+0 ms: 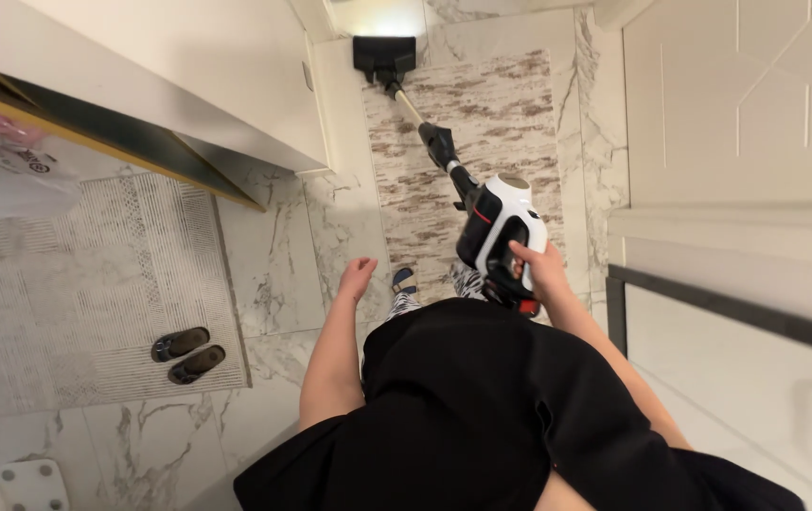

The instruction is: The person is vacuuming the floor and moving various objects like a rug, hamper lid, and baby crib to clean underneath them.

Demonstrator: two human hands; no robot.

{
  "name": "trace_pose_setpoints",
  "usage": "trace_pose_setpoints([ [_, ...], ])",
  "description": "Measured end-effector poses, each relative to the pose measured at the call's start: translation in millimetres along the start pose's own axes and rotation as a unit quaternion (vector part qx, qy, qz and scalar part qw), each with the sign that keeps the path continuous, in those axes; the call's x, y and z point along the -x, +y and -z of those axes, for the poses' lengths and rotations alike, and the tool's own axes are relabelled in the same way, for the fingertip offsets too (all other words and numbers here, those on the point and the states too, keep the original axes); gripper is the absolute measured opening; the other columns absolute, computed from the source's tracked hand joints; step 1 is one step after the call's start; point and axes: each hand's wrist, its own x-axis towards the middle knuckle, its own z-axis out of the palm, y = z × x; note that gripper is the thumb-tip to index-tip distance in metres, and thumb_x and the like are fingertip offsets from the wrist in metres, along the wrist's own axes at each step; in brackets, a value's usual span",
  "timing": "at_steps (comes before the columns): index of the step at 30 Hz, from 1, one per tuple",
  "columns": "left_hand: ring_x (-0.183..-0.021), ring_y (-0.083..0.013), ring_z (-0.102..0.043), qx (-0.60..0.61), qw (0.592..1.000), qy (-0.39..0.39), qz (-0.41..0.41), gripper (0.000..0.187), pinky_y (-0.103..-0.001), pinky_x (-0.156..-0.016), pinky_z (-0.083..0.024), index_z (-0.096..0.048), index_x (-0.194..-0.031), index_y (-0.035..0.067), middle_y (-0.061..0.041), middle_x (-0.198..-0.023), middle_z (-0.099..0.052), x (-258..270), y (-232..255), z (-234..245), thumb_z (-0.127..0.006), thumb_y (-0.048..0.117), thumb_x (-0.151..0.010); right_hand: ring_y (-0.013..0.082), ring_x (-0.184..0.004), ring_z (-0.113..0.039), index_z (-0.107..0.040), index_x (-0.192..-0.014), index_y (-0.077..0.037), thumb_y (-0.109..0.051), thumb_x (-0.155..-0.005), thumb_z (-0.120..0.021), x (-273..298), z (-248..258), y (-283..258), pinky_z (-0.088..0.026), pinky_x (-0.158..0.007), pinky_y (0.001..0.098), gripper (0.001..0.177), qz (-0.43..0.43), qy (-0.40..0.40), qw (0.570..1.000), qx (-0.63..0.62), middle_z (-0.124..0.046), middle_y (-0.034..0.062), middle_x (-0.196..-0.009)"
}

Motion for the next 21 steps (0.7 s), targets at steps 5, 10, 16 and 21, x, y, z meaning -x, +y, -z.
trace_pose_setpoints([
  [5, -0.115, -0.0245, -0.068, -0.031, 0.999, 0.007, 0.02, 0.061, -0.037, -0.099, -0.052, -0.067, -0.128, 0.004, -0.013, -0.123, -0.073, 6.9, 24.1, -43.2, -0.07, 0.051, -0.088, 0.0154, -0.049, -0.054, -0.061, -0.093, -0.004, -0.009, -0.084, -0.078, -87.2, 18.4, -80.7, -0.043, -0.046, 0.0327, 0.02, 0.066, -0.026, 0.996, 0.056, -0.06, 0.0036, -0.067],
  [10, -0.115, -0.0237, -0.068, -0.025, 0.997, -0.009, 0.07, 0.059, -0.036, -0.099, -0.051, -0.069, -0.125, 0.002, -0.014, -0.122, -0.073, 1.9, 58.7, -88.4, -0.071, 0.049, -0.089, 0.0165, -0.052, -0.058, -0.064, -0.1, -0.002, -0.014, -0.082, -0.081, -103.5, 75.8, -203.2, -0.046, -0.048, 0.0342, 0.028, 0.11, -0.017, 0.952, 0.284, -0.065, 0.0057, -0.071],
  [16, -0.105, -0.0194, -0.069, 0.068, 0.997, -0.035, 0.025, 0.052, -0.034, -0.093, -0.053, -0.07, -0.124, 0.003, -0.012, -0.117, -0.075, -24.5, 113.9, -139.1, -0.067, 0.044, -0.093, 0.0173, -0.058, -0.055, -0.068, -0.106, -0.001, -0.016, -0.081, -0.081, -80.3, 147.5, -244.5, -0.044, -0.054, 0.0361, 0.032, 0.054, -0.006, 0.923, 0.382, -0.064, 0.008, -0.073],
  [21, -0.1, -0.0185, -0.069, 0.059, 0.995, -0.06, 0.055, 0.051, -0.033, -0.09, -0.054, -0.067, -0.125, 0.003, -0.01, -0.113, -0.075, -61.4, 157.9, -152.2, -0.07, 0.042, -0.092, 0.0178, -0.056, -0.054, -0.059, -0.092, -0.004, -0.011, -0.088, -0.074, -94.6, 171.2, -186.0, -0.043, -0.053, 0.0342, 0.017, -0.037, 0.055, 0.991, 0.113, -0.058, 0.0042, -0.068],
])
